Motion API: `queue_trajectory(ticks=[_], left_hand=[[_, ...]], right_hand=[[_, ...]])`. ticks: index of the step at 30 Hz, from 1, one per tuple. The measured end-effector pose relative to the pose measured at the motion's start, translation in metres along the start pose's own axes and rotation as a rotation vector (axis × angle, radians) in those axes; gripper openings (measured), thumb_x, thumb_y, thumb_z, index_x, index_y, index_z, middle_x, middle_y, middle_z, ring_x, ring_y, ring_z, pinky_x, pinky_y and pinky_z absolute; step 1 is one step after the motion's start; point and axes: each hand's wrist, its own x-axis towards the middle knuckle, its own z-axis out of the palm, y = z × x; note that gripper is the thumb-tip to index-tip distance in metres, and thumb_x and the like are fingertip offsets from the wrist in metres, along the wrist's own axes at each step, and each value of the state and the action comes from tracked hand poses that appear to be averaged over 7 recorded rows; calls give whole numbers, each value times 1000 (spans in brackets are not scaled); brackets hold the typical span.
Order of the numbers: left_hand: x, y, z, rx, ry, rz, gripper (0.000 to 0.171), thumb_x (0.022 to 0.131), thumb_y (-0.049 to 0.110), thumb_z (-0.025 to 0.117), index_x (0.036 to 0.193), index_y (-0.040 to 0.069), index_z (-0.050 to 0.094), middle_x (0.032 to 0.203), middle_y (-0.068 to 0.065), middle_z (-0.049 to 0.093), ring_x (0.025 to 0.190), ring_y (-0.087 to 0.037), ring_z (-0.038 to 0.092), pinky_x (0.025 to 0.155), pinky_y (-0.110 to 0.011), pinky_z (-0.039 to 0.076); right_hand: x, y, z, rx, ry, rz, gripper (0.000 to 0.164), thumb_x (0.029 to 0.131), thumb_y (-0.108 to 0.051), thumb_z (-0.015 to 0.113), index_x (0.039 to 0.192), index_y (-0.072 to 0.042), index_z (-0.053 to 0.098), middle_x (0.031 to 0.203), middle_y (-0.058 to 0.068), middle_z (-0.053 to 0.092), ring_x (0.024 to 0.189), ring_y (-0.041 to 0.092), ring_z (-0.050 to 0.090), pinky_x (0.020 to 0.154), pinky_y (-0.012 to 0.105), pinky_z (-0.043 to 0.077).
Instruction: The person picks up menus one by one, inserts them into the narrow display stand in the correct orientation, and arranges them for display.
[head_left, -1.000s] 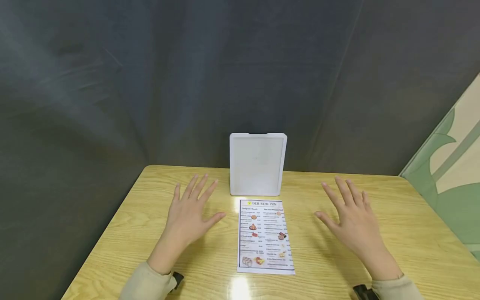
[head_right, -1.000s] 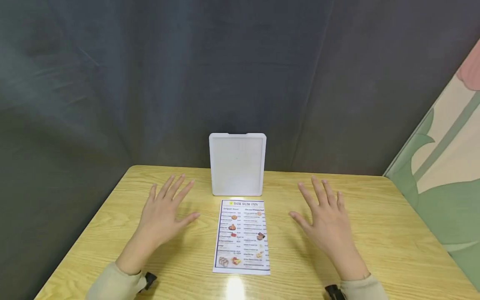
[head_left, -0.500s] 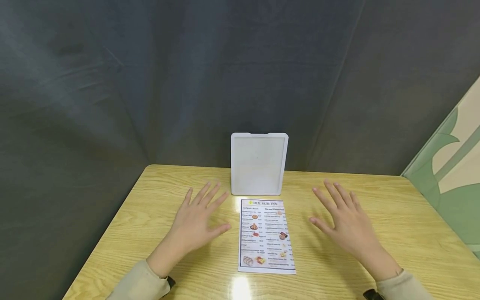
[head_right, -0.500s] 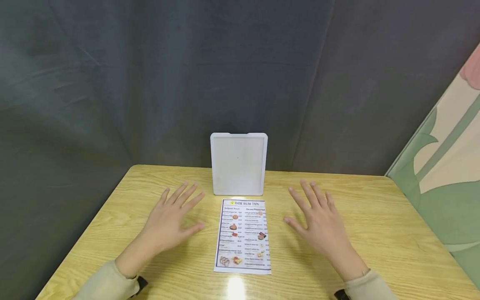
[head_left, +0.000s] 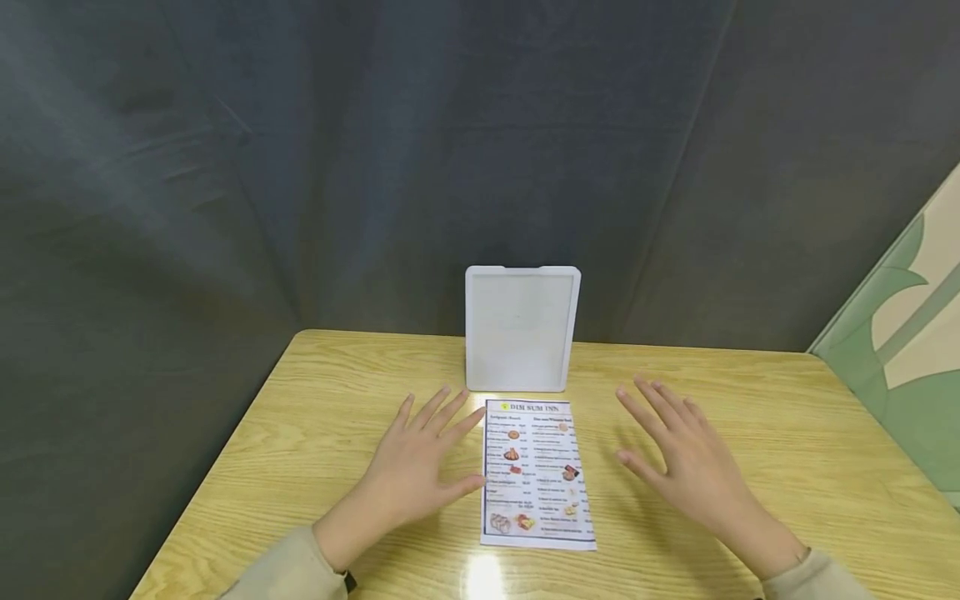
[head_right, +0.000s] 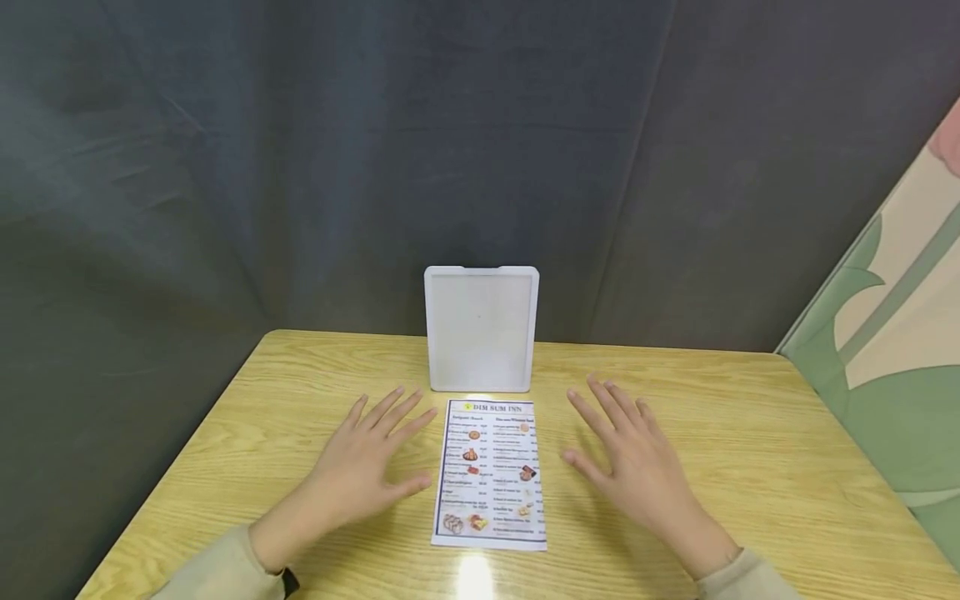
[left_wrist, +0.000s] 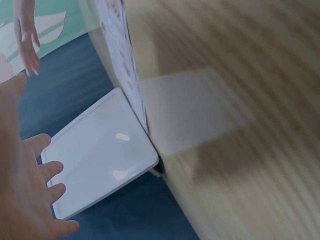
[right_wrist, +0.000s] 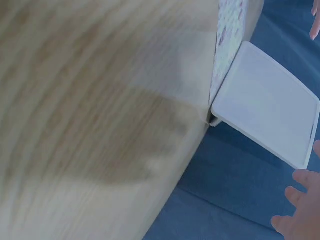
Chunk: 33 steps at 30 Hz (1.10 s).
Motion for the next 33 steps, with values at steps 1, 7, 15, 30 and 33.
queue_trajectory(ticks=[1, 7, 15, 30, 33], left_hand=[[-1, 2, 1, -5, -13, 2, 80, 89, 71, 52, 155, 30, 34, 164, 3, 19, 150, -25, 16, 116, -57, 12], [-5, 7, 9, -31, -67, 27, 79, 91, 71, 48, 155, 29, 32, 164, 3, 19, 150, -24, 14, 115, -57, 13], [-7, 10, 19, -67, -81, 74, 76, 92, 72, 45, 155, 30, 34, 163, 3, 20, 150, -25, 15, 115, -59, 15], [-8, 19, 24, -159, -164, 94, 72, 93, 66, 50, 154, 29, 37, 161, -3, 27, 148, -29, 22, 113, -60, 18], [-9, 19, 27, -171, -170, 88, 73, 92, 67, 51, 153, 30, 37, 160, -3, 29, 148, -28, 23, 113, -61, 19]], right_hand=[[-1, -1, 1, 3, -1, -6, 72, 94, -52, 61, 154, -21, 38, 156, 14, 34, 138, 43, 34, 107, 66, 25], [-3, -9, 4, 16, -16, -28, 73, 92, -49, 65, 154, -22, 37, 155, 14, 36, 138, 43, 35, 111, 61, 25], [-7, -16, 11, 27, -33, -27, 74, 90, -47, 68, 154, -25, 36, 155, 14, 37, 138, 41, 36, 114, 56, 22], [-16, -24, 20, 73, -102, 0, 76, 88, -44, 72, 153, -25, 38, 157, 9, 35, 136, 41, 39, 108, 59, 30], [-18, -27, 22, 106, -130, 15, 77, 88, -43, 74, 154, -26, 37, 156, 9, 36, 136, 41, 40, 103, 62, 35]])
